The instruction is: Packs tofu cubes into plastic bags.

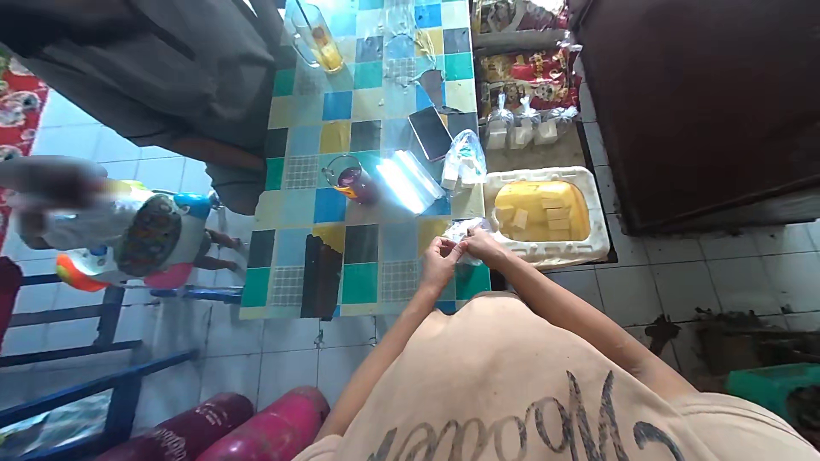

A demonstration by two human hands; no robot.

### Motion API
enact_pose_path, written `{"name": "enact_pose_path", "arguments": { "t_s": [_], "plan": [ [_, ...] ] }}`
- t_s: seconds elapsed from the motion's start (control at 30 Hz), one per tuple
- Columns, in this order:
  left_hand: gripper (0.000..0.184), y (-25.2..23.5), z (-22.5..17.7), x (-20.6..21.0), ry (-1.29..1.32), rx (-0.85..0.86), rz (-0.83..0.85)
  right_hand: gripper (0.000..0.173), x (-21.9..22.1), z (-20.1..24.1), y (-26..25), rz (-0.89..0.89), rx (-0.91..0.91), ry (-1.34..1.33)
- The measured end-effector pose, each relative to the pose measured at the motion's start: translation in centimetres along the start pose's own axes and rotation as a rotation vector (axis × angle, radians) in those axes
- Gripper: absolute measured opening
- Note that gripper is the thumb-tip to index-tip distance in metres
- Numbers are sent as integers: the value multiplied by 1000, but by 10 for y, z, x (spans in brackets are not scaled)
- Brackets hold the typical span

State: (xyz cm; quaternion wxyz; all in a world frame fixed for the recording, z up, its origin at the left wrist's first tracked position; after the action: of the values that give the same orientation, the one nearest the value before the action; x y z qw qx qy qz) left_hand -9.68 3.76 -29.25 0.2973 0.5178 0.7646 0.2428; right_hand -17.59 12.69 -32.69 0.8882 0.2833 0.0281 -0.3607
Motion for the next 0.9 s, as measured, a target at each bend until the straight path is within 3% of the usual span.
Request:
{"name": "enact_pose_path", "arguments": {
  "t_s": [0.13, 0.27, 0.33, 0.4, 0.47, 0.57, 0.67, 0.73, 0.9],
  "plan": [
    [40, 7, -9, -9, -110, 49, -148, 29, -12, 1, -2, 35, -32, 301],
    [16, 20, -35, -5, -426, 288, -278, 30, -17, 24, 14, 64, -38, 471],
    [24, 21, -41, 4, -526, 270, -251, 26, -16, 34, 21, 48, -97, 519],
    [30, 23, -48, 6, -558, 262, -232, 26, -15, 44, 27, 149, -161, 549],
    [33, 30, -63, 3, -527, 317, -227, 35, -28, 60, 37, 322, -221, 476],
    [34, 33, -74, -1, -474, 316, -206, 27, -100, 68, 50, 230, -228, 122],
    [34, 27, -62, 5, -559, 246, -160, 26, -197, 34, 33, 25, -170, 121],
    [31, 31, -51, 3, -604, 232, -147, 26, -232, -8, 13, 30, -123, 274],
    [38, 74, -54, -31, -270, 550, -153, 32, -227, -111, -28, 358, -17, 651]
  ]
}}
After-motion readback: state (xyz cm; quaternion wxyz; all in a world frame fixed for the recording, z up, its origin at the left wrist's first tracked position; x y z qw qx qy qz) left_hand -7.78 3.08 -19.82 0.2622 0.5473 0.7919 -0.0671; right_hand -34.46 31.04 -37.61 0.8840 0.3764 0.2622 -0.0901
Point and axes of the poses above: each hand's wrist, its own y-axis away from the middle knuckle, its own x-axis out of the palm, z = x × y, the point moved 10 cm from there along -y, towards the middle knuckle, and after that the axes turned 15 degrees about -x, right-handed, at the moved point
